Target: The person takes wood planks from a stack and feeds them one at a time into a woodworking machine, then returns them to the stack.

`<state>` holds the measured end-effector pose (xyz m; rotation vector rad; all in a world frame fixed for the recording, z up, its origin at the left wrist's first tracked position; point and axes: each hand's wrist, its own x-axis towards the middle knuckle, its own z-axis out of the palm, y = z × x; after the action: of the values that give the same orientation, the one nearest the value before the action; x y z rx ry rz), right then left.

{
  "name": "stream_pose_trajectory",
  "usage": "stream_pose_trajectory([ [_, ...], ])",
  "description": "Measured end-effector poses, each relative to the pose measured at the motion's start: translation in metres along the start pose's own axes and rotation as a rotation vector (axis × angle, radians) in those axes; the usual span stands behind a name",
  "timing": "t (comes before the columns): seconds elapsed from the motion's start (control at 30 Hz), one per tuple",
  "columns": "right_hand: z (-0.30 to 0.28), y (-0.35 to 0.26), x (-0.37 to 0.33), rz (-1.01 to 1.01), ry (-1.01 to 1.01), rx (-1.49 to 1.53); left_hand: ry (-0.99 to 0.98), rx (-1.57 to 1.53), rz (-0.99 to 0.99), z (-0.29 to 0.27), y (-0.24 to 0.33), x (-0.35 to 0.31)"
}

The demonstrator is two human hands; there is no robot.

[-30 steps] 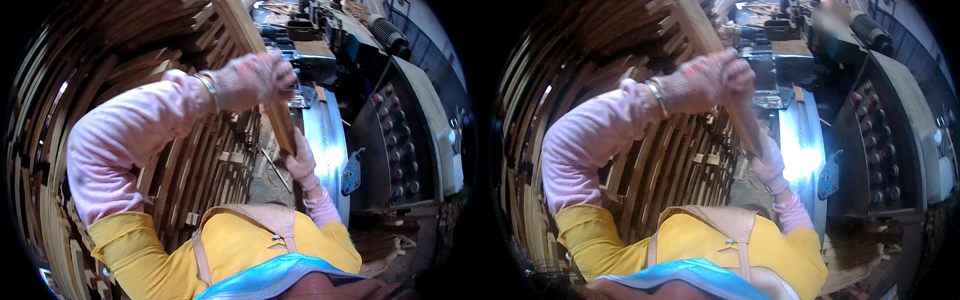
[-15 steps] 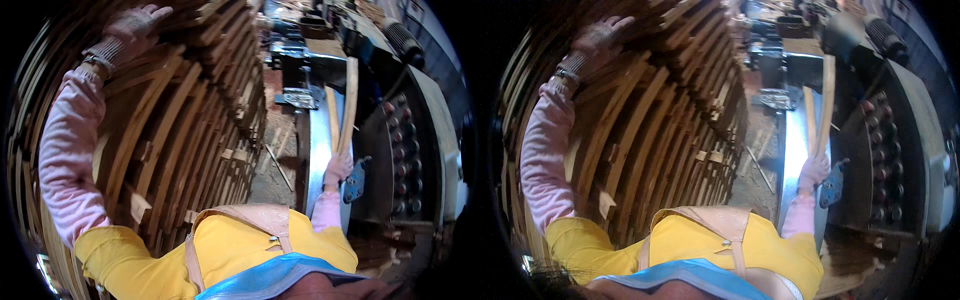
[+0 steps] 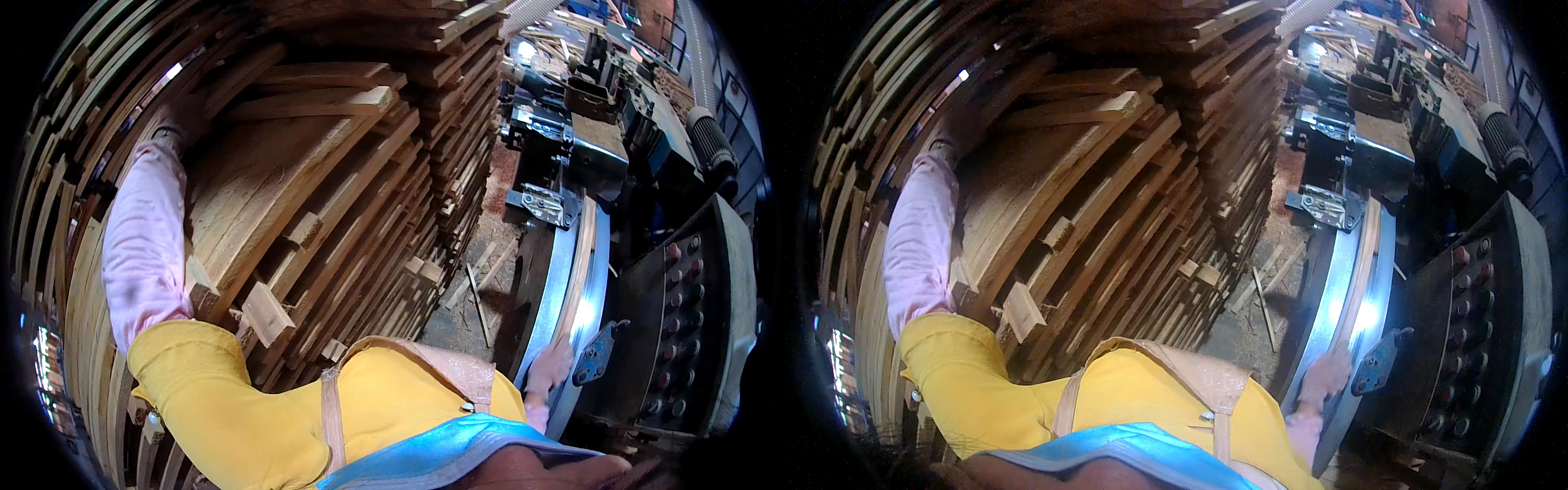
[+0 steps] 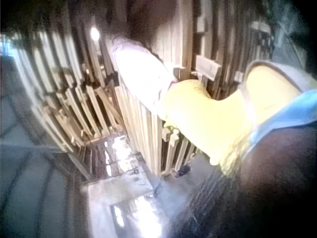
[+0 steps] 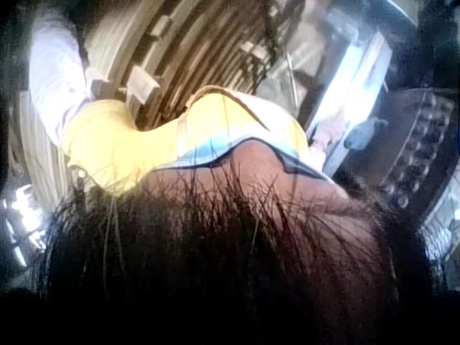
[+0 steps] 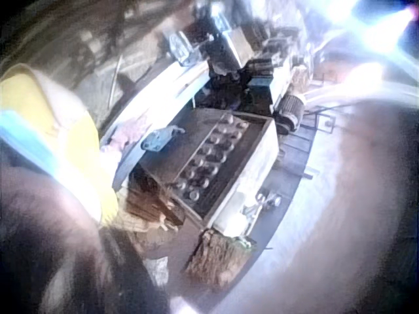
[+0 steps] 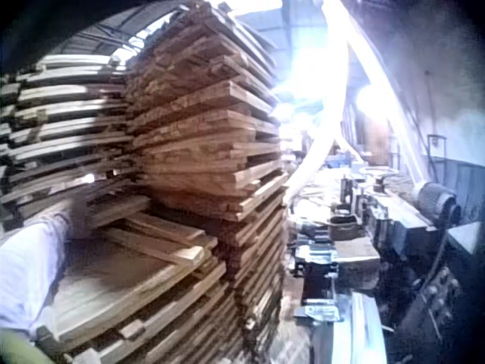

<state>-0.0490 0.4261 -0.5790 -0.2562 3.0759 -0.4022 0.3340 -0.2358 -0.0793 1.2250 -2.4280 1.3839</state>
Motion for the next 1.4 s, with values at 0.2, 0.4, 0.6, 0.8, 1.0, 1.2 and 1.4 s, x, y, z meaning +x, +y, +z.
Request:
stream_pose_trajectory([
  [0.2, 0.026, 0.036, -0.011, -0.004, 0.208, -0.055, -0.147, 0.092, 0.061, -0.047, 0.021, -0.009],
  [0.4, 0.022, 0.0, 0.077, -0.119, 0.216, -0.126, -0.44, 0.018, 0.035, -0.171, 0.075, -0.001],
  [0.6, 0.036, -0.04, 0.171, -0.195, 0.253, -0.025, -0.087, 0.096, 0.16, -0.235, 0.122, -0.002],
  [0.8, -0.107, -0.158, 0.155, -0.68, -0.115, 1.229, 0.881, 0.092, 0.857, -0.277, 0.241, 0.03],
  [1.0, -0.122, -0.178, 0.064, -0.999, 0.189, 0.926, 0.89, -0.508, 1.188, -0.28, 0.408, 0.015],
  [1.2, -0.025, -0.044, -0.028, -0.402, 0.272, 0.74, 0.677, -0.164, 1.045, -0.338, 0.386, 0.012],
  [1.4, -0.022, 0.045, -0.09, 0.146, -0.072, -0.04, 0.483, -0.098, 0.855, -0.332, 0.311, 0.069],
])
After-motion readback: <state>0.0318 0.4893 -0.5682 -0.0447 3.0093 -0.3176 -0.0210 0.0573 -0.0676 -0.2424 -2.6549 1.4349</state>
